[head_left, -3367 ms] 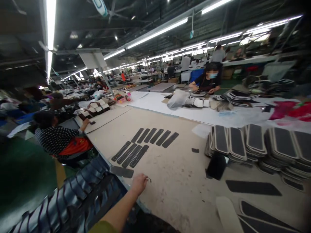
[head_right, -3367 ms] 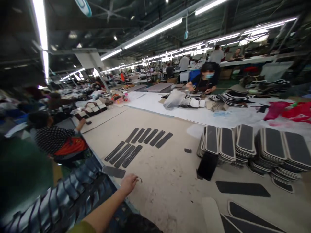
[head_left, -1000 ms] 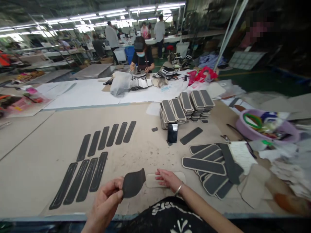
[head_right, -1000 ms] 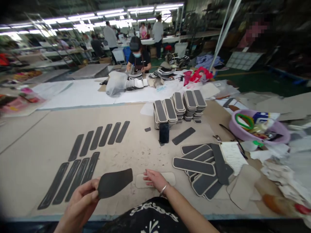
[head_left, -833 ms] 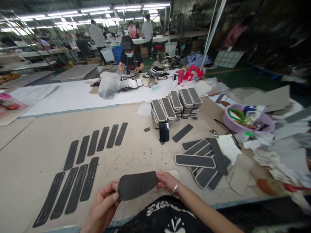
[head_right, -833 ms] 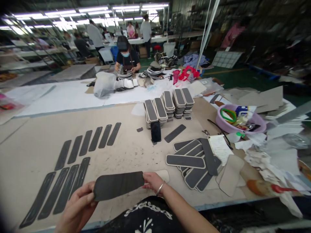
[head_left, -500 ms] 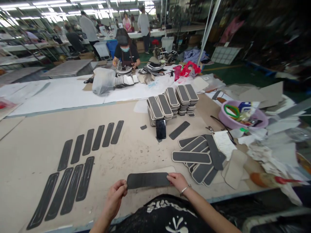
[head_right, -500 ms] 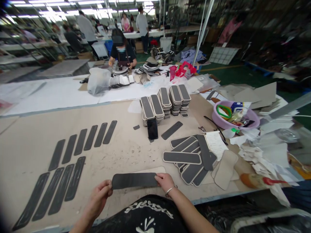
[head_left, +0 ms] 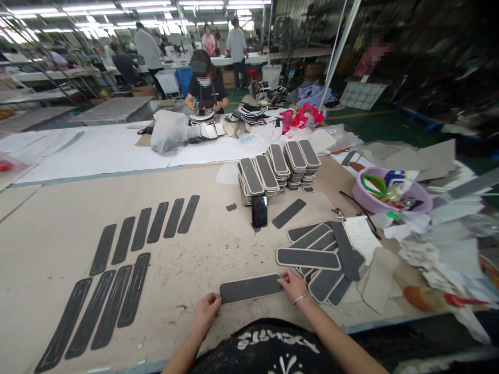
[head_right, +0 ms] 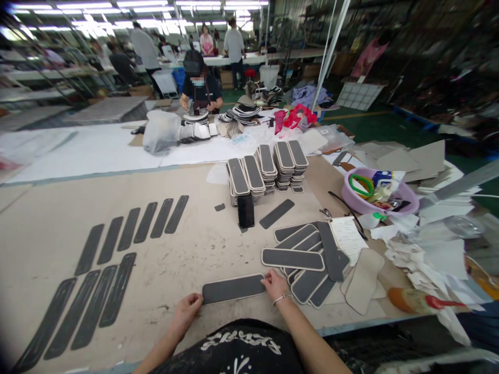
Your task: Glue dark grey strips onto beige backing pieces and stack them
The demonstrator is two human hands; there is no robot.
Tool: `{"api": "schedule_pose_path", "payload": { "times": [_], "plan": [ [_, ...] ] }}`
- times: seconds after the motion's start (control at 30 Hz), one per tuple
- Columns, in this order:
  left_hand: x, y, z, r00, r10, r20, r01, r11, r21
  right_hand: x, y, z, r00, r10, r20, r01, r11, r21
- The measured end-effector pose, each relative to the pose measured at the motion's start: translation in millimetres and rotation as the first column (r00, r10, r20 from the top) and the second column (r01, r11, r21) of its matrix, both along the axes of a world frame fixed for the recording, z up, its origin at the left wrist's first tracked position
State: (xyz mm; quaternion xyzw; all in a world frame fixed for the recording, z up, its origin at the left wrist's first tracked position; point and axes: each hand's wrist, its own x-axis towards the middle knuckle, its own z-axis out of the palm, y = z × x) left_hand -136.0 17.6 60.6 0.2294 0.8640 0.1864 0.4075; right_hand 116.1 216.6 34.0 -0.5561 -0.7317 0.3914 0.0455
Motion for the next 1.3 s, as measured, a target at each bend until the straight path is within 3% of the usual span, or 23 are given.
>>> {"api": "schedule_pose_path", "payload": {
  "times": [0.4, 0.8, 1.3],
  "plan": [
    [-2.9, 7.3, -6.1, 0.999, -0.032, -0.039, 0.029, 0.997, -0.065, 6.1, 4.8, -15.2, 0.996, 0.084, 0.042, -0.085, 0.996, 0.018],
    [-1.1, 14.6, -8.8, 0.984, -0.108, -0.145, 0.089, 0.987, -0.133, 3.4, 7.6, -14.9, 0.986, 0.123, 0.112, -0.124, 0.992, 0.003],
    [-4.1, 18.8, -4.9, 0.958, -0.23, -0.173, 0.196, 0.962, -0.193, -6.1, 3.1, 8.1, 0.992, 0.039, 0.117, -0.037, 0.999, -0.02]
  ]
}}
